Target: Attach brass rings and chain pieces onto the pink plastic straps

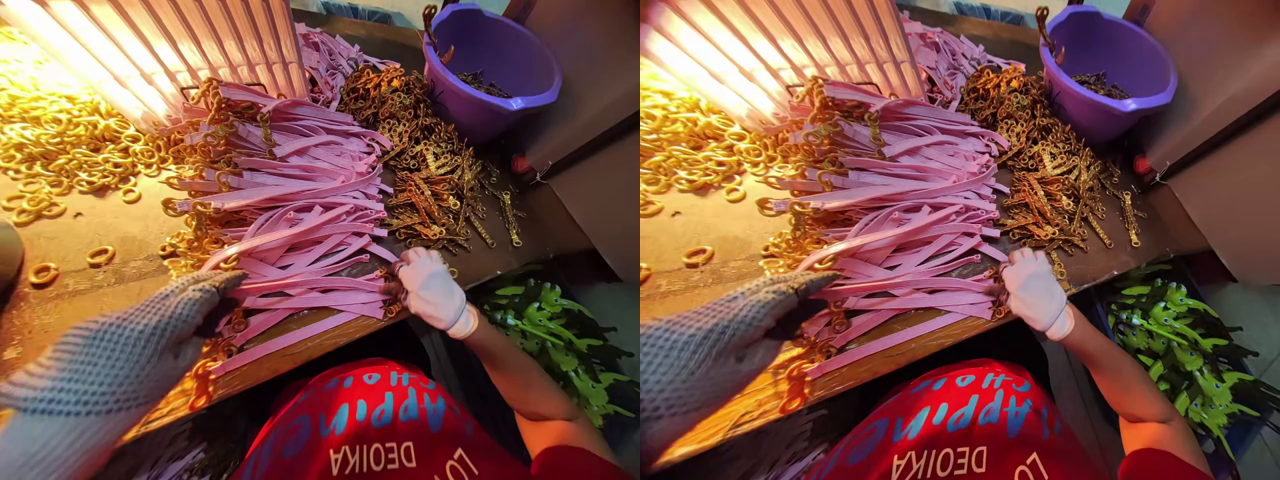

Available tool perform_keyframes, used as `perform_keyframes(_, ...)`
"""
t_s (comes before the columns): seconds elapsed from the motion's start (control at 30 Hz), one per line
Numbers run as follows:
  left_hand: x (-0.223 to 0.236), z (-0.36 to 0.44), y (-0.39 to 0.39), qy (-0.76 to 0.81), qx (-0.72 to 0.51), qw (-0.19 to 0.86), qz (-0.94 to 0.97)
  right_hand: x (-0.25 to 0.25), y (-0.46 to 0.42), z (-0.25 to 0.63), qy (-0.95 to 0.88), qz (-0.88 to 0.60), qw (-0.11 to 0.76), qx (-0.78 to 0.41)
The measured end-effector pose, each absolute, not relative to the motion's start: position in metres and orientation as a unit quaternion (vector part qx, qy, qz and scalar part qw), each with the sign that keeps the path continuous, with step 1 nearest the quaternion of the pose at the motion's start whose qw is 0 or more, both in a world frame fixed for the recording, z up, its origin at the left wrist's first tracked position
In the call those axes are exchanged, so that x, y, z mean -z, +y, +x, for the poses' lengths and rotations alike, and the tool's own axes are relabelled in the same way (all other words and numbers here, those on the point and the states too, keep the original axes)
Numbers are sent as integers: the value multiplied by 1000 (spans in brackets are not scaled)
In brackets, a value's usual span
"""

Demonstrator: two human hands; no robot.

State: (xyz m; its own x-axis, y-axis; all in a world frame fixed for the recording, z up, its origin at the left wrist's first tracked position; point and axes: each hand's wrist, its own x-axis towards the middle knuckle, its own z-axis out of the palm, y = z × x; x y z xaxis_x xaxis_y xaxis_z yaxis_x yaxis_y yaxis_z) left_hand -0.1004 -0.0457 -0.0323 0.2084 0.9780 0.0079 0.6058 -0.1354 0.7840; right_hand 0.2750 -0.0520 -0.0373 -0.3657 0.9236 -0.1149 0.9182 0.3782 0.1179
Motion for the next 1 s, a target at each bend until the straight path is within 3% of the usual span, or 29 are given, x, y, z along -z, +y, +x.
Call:
perform_keyframes(0.07,34,-73,-64,603,-282,334,667,41,-27,281,819,570,45,-51)
perform_keyframes(0.23,42,9,-60,519,-322,741,279,67,40,287,828,551,76,-74)
perform_keyframes(0.33,52,31,-40,396,-296,861,115,75,63,292,827,551,80,-74)
perform_keyframes(0.43,52,36,-28,360,-288,883,90,65,74,302,796,602,4,-54)
perform_keyframes(0.57,40,38,-21,413,-258,858,165,46,67,297,750,622,-223,29)
perform_keyframes(0.63,37,39,-19,434,-261,840,196,39,49,283,767,564,-286,107)
perform_keyframes(0.77,42,41,-17,440,-285,823,218,35,4,255,841,441,-256,180)
perform_keyframes(1.0,52,50,-19,444,-269,829,208,34,-23,242,888,425,-165,54)
